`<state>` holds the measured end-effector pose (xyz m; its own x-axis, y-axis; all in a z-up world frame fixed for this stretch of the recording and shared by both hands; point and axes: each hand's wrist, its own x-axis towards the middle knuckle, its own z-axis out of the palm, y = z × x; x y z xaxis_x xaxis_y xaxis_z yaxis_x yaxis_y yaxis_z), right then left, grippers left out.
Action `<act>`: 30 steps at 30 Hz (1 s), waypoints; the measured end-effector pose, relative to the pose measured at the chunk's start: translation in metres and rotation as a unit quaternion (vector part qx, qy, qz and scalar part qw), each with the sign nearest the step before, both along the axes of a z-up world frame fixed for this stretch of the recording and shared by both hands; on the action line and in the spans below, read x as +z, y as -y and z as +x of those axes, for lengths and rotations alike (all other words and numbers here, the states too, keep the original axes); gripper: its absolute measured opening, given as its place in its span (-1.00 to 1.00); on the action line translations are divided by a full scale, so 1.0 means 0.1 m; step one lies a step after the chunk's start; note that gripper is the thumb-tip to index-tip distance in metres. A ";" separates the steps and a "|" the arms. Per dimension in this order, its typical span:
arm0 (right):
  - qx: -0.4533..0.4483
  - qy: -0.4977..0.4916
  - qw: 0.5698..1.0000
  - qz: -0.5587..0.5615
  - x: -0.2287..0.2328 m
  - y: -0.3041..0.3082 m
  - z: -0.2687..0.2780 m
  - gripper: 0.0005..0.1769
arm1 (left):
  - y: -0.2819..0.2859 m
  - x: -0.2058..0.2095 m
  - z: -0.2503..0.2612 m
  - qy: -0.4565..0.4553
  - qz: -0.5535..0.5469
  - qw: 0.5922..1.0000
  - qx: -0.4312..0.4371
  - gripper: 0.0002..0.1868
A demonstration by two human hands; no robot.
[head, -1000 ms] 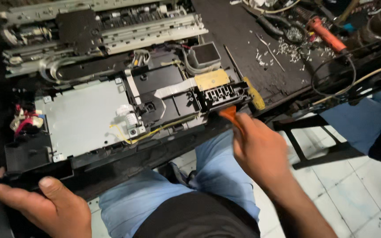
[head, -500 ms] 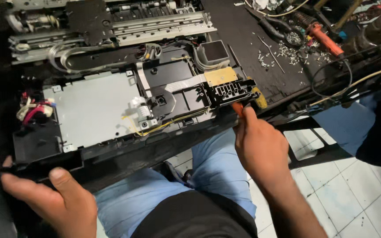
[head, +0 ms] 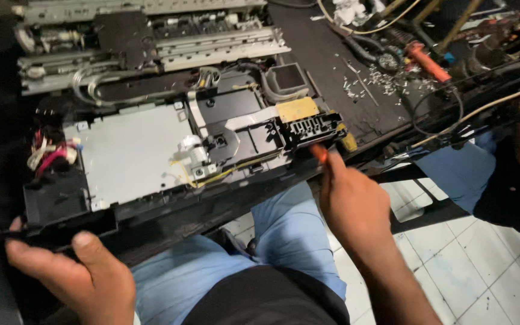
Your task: The person uses a screwdriver to work on the internal components of a disassembled printer. They then pick up a green circuit board and place it into the printer's chassis, aligning it with the internal slots.
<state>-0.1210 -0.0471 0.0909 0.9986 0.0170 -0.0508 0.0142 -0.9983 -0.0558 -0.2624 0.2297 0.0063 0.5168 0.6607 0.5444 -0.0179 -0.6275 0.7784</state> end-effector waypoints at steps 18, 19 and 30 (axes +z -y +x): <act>-0.109 -0.130 0.769 0.616 -0.24 2.13 -0.64 -0.06 | 0.01 0.06 0.03 -0.010 0.037 0.999 0.038 -0.35; -0.111 -0.107 0.774 0.614 -0.20 2.07 -0.66 -0.03 | 0.02 0.05 0.03 -0.011 0.043 0.998 0.040 -0.38; 0.368 0.118 0.887 0.252 -0.09 0.92 -0.25 -0.61 | -0.06 -0.20 -0.05 -0.044 0.035 0.997 0.054 -0.39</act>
